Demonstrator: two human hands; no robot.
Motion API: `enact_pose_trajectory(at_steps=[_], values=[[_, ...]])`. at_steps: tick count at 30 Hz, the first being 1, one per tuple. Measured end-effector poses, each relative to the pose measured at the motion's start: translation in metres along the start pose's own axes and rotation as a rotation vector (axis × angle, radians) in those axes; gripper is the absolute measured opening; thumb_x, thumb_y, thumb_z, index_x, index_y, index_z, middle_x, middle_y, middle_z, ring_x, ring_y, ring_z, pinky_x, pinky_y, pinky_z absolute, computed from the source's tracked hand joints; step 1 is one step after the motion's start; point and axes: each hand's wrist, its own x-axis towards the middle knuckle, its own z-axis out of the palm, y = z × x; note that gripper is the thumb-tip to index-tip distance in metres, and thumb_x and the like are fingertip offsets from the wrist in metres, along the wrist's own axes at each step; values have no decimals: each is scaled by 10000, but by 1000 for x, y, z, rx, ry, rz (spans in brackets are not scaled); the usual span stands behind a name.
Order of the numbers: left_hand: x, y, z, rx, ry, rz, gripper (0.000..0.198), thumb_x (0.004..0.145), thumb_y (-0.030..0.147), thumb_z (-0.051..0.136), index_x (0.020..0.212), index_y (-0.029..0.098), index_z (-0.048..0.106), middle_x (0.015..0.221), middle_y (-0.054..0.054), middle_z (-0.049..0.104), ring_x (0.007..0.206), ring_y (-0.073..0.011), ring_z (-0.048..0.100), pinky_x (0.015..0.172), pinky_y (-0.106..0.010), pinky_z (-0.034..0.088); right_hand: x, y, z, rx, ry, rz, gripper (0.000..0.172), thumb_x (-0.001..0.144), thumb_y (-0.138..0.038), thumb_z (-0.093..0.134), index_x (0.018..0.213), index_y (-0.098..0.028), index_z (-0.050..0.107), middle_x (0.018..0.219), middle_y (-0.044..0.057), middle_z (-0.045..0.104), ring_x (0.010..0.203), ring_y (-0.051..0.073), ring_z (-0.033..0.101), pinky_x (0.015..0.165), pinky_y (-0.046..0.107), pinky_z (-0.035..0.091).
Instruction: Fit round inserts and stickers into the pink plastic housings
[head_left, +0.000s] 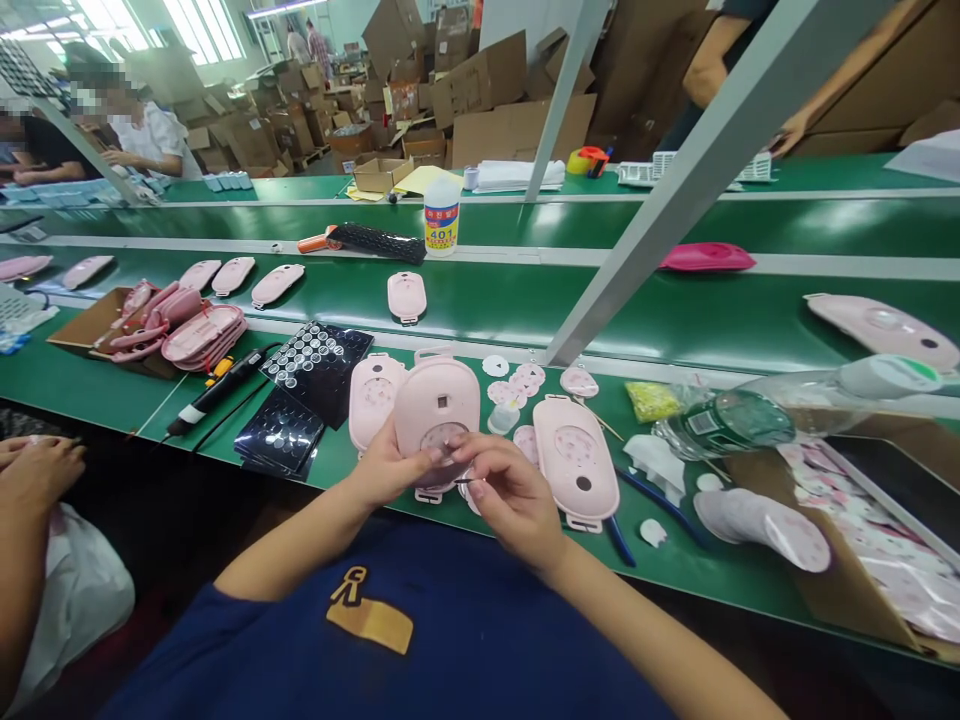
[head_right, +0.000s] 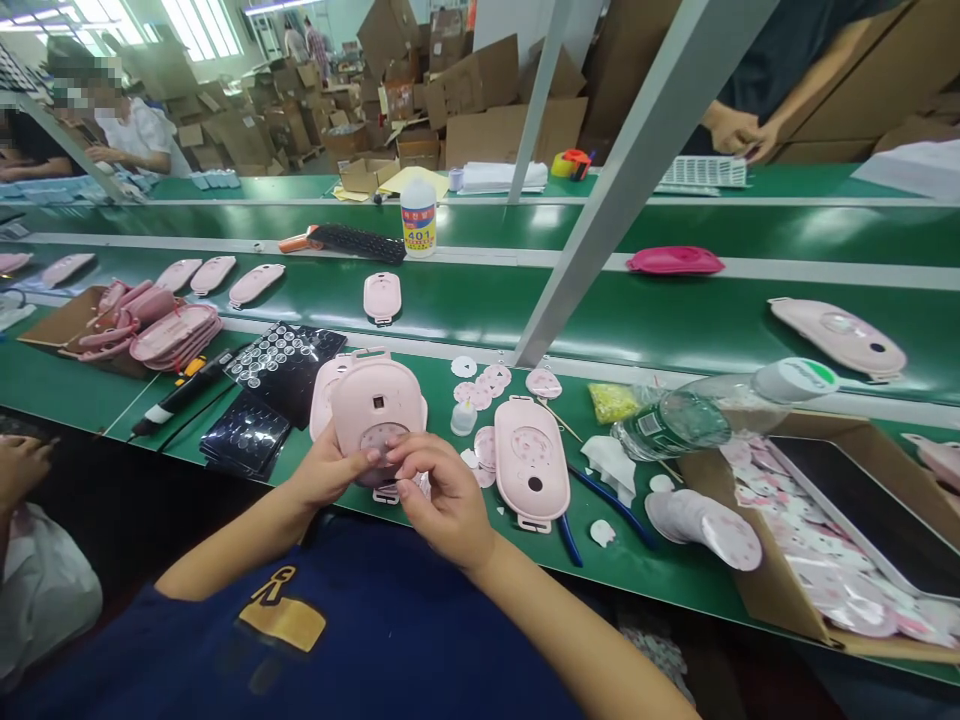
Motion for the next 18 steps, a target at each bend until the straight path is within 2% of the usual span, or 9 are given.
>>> enact_pose_trajectory(at_steps=[3, 6, 8, 11, 14, 18], values=[[-8, 3, -1, 31, 106, 45, 632, 719, 516, 805, 1206, 166, 605, 1125, -152, 723, 1036, -329, 692, 917, -495, 561, 8, -9, -7, 13, -39, 18, 121, 939, -317, 575, 843, -248, 600, 961, 70, 701, 1038, 249, 674, 907, 468, 555], [-15, 10, -1, 148, 147, 155, 586, 746, 469, 793, 1220, 175, 612, 1150, -145, 725, 1065, -324, 690, 947, -488, 563, 18, -20, -13, -79, 36, 59, 112, 907, -297, 607, 810, -242, 608, 832, 37, 654, 839, 201, 643, 775, 382, 545], [-19, 17, 1, 233, 106, 243, 478, 802, 392, 756, 1214, 188, 624, 1169, -136, 720, 1103, -310, 679, 987, -476, 550, 26, -30, -14, -111, 53, 141, 109, 875, -270, 627, 775, -233, 608, 743, 6, 599, 696, 157, 574, 648, 310, 498], [-23, 27, 5, 295, 0, 333, 381, 855, 279, 696, 1221, 197, 627, 1211, -133, 705, 1129, -297, 671, 1019, -471, 536, 34, -44, -10, -76, 7, 230, 109, 840, -238, 636, 735, -221, 610, 709, -3, 587, 649, 139, 544, 576, 272, 452], [-25, 31, 10, 321, -47, 371, 439, 866, 212, 670, 1298, 202, 596, 1330, -141, 646, 1222, -314, 621, 1070, -499, 496, 38, -51, -3, -77, 24, 225, 96, 820, -214, 639, 727, -217, 617, 701, 1, 598, 658, 142, 550, 591, 277, 454], [-25, 31, 13, 313, -74, 360, 560, 885, 243, 660, 1426, 237, 514, 1397, -137, 600, 1301, -337, 559, 1100, -522, 469, 36, -49, 2, -65, 73, 250, 93, 818, -234, 652, 732, -219, 619, 685, -3, 581, 635, 140, 532, 584, 279, 452]])
